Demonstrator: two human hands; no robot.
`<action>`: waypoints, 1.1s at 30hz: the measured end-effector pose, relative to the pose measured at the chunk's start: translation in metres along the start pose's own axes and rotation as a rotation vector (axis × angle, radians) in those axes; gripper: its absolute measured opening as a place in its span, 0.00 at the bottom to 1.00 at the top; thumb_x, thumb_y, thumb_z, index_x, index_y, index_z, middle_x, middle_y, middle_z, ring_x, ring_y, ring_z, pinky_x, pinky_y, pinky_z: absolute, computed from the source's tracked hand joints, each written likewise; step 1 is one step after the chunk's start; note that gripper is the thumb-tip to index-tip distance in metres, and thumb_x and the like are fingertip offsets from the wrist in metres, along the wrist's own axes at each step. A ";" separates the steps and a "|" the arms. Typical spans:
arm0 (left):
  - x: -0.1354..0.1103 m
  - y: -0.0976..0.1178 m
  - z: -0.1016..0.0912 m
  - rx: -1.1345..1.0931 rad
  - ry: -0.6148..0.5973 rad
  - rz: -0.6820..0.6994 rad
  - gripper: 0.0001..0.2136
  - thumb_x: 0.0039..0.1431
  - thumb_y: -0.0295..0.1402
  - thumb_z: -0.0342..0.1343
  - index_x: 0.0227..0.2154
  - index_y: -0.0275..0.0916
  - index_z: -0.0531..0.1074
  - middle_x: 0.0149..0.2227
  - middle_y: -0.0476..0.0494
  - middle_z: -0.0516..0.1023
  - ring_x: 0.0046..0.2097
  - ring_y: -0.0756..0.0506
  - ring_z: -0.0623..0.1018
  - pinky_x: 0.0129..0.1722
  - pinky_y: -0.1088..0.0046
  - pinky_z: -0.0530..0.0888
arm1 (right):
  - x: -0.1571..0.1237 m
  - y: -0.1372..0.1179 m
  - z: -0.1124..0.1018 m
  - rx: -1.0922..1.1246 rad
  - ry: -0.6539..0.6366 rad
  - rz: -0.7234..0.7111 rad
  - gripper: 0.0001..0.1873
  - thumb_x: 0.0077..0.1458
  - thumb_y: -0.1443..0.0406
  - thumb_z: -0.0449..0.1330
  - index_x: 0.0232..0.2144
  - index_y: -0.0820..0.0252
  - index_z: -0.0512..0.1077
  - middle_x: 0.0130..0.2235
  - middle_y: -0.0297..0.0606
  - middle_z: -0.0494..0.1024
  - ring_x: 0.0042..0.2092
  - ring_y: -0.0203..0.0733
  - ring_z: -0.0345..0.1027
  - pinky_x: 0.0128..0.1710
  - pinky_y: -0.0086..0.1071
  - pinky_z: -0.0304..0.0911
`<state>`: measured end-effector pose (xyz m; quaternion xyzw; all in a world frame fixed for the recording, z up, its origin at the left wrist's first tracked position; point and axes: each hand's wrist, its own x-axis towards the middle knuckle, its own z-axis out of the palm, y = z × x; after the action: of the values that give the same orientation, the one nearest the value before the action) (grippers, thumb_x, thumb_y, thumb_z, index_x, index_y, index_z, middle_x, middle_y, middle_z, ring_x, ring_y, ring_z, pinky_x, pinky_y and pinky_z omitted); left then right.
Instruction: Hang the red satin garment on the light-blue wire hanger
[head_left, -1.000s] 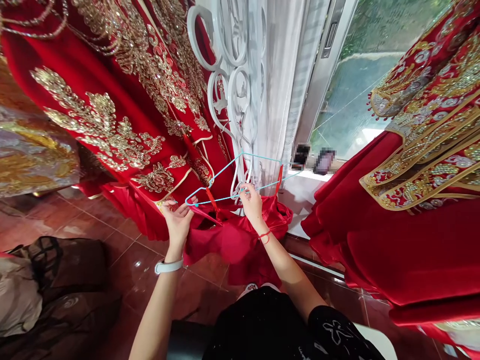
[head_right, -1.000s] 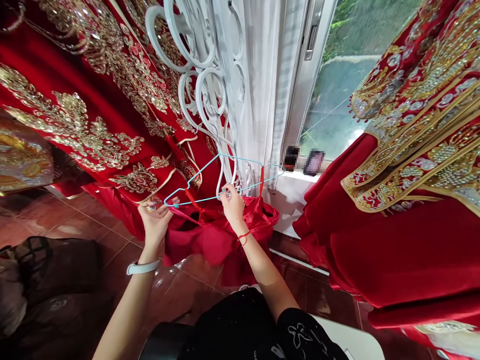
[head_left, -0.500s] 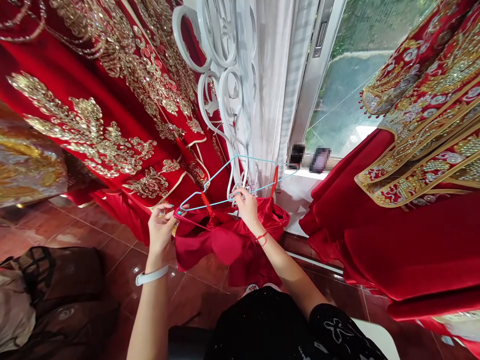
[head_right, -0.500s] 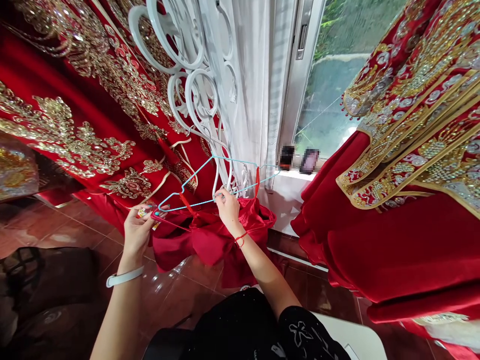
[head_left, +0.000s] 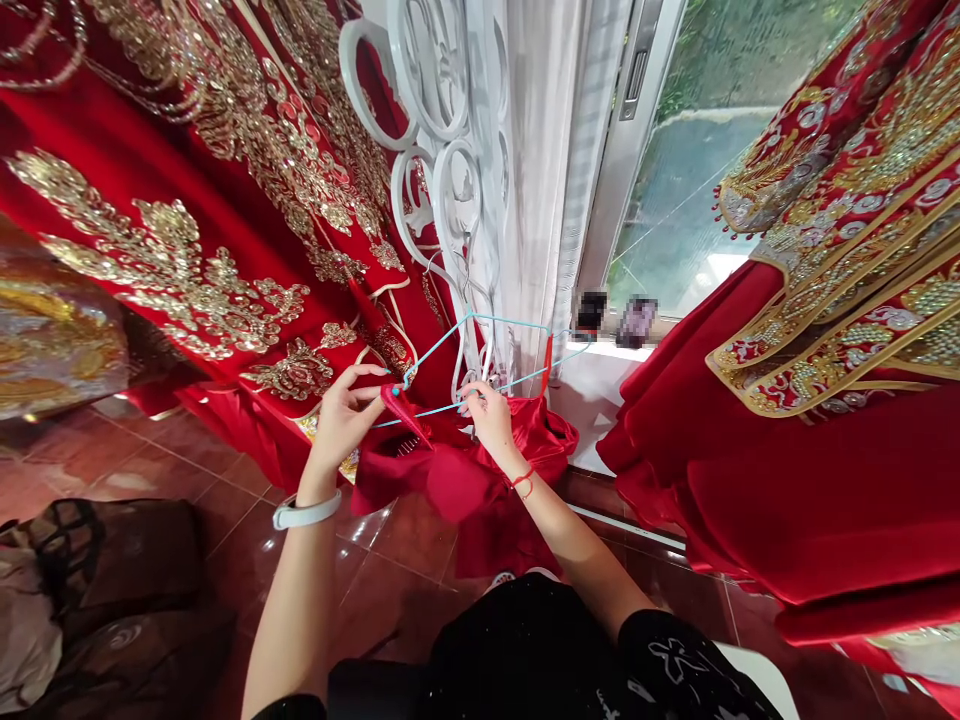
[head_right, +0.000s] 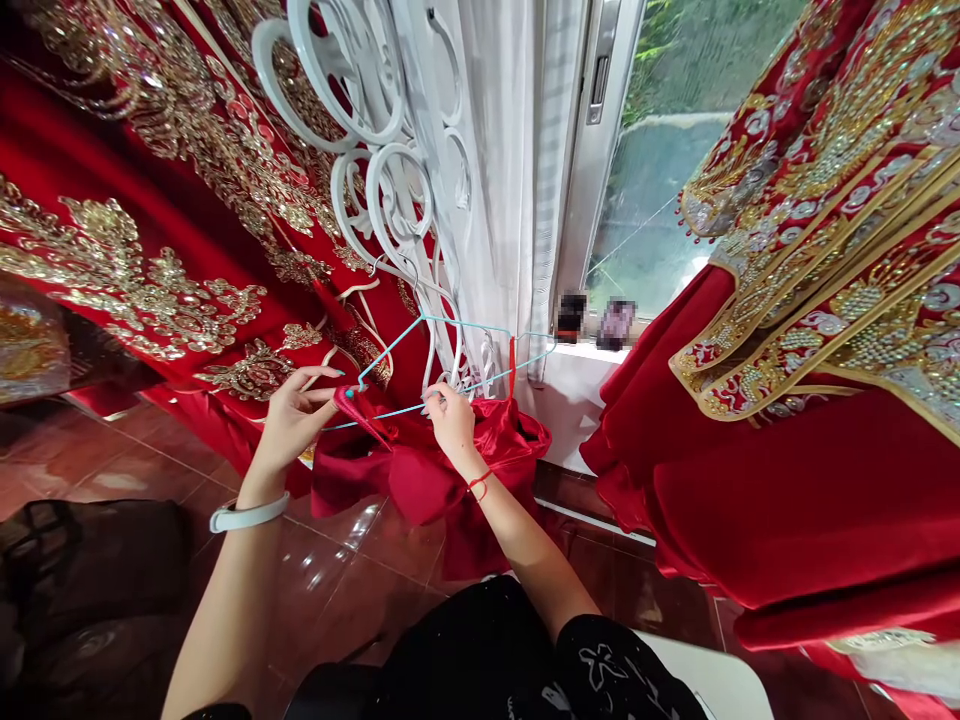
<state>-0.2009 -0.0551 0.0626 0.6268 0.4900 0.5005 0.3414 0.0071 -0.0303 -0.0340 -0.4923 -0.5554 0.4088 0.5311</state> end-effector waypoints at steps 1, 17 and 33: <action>0.001 0.003 0.002 0.017 -0.035 0.005 0.32 0.46 0.55 0.70 0.45 0.38 0.68 0.31 0.40 0.83 0.38 0.38 0.85 0.40 0.65 0.81 | 0.000 0.001 0.001 0.007 0.000 -0.001 0.09 0.61 0.62 0.54 0.33 0.53 0.74 0.27 0.30 0.79 0.32 0.40 0.76 0.39 0.32 0.69; 0.004 -0.001 0.005 0.129 -0.261 0.013 0.20 0.57 0.48 0.62 0.43 0.38 0.70 0.39 0.37 0.83 0.44 0.37 0.84 0.50 0.58 0.78 | -0.001 0.003 -0.008 0.083 0.016 -0.079 0.10 0.63 0.61 0.51 0.43 0.52 0.70 0.28 0.30 0.76 0.29 0.39 0.72 0.34 0.32 0.68; 0.018 -0.030 0.014 0.172 -0.025 0.046 0.23 0.50 0.53 0.65 0.38 0.37 0.76 0.38 0.39 0.82 0.41 0.41 0.80 0.48 0.63 0.77 | 0.002 0.106 -0.142 -0.564 0.293 0.237 0.14 0.48 0.68 0.58 0.39 0.56 0.76 0.39 0.40 0.79 0.43 0.47 0.72 0.48 0.39 0.65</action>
<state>-0.1951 -0.0282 0.0371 0.6713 0.5123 0.4563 0.2807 0.1604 -0.0186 -0.1224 -0.7344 -0.5035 0.2227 0.3968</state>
